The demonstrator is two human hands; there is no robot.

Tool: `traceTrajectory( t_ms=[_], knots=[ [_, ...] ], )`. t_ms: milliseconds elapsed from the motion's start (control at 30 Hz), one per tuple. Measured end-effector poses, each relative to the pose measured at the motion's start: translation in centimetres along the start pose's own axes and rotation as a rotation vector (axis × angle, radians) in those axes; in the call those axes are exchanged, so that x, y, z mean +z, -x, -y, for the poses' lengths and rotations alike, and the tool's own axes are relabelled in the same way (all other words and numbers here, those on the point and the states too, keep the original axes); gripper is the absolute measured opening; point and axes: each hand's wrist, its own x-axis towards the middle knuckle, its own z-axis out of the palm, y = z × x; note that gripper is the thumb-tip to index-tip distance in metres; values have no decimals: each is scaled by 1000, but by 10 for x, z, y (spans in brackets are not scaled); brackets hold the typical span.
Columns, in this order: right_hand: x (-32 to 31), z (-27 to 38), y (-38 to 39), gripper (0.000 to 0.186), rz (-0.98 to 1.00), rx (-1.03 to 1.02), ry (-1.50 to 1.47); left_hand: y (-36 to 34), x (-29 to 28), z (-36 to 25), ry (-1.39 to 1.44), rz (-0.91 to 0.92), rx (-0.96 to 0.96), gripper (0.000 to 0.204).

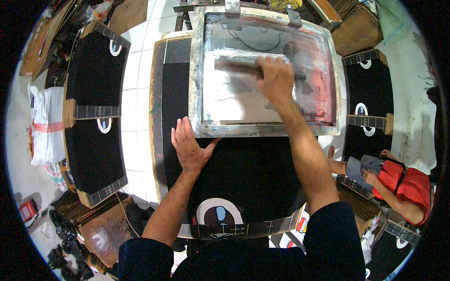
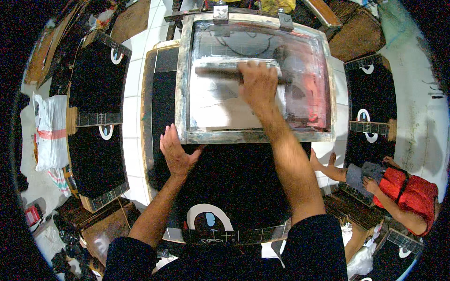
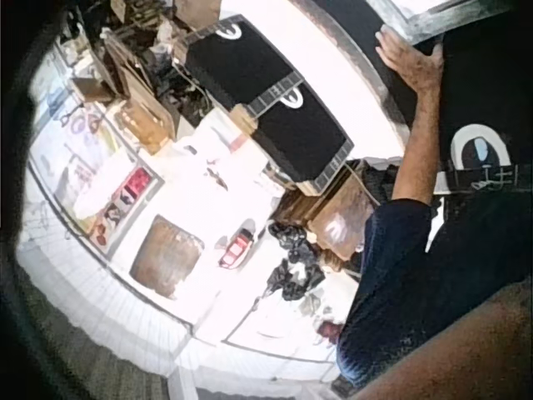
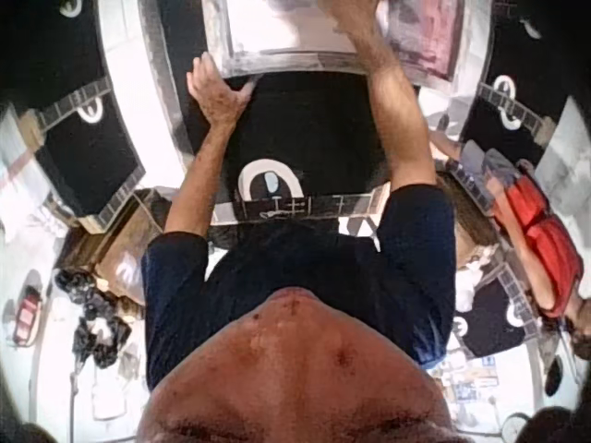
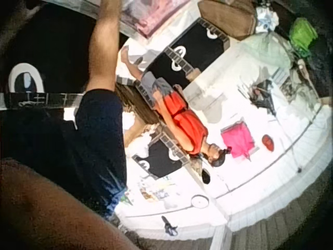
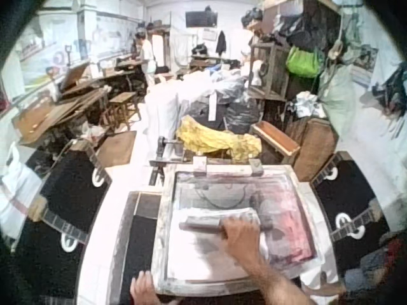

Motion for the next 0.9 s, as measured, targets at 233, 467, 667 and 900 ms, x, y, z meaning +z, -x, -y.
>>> traceTrajectory(
  t_ms=[233,467,667,900],
  knots=[
    [26,-15,-20,38,37,19,89,-1,2,1,-3,-8,15,117],
    [-30,30,72,33,179,51,-10,-1,1,-1,8,-44,1,117],
    [18,-18,-19,38,37,8,47,-2,-1,-1,-45,19,-1,119],
    [13,-2,-5,36,86,45,105,-1,2,-2,-41,-4,-4,117]
  ],
)
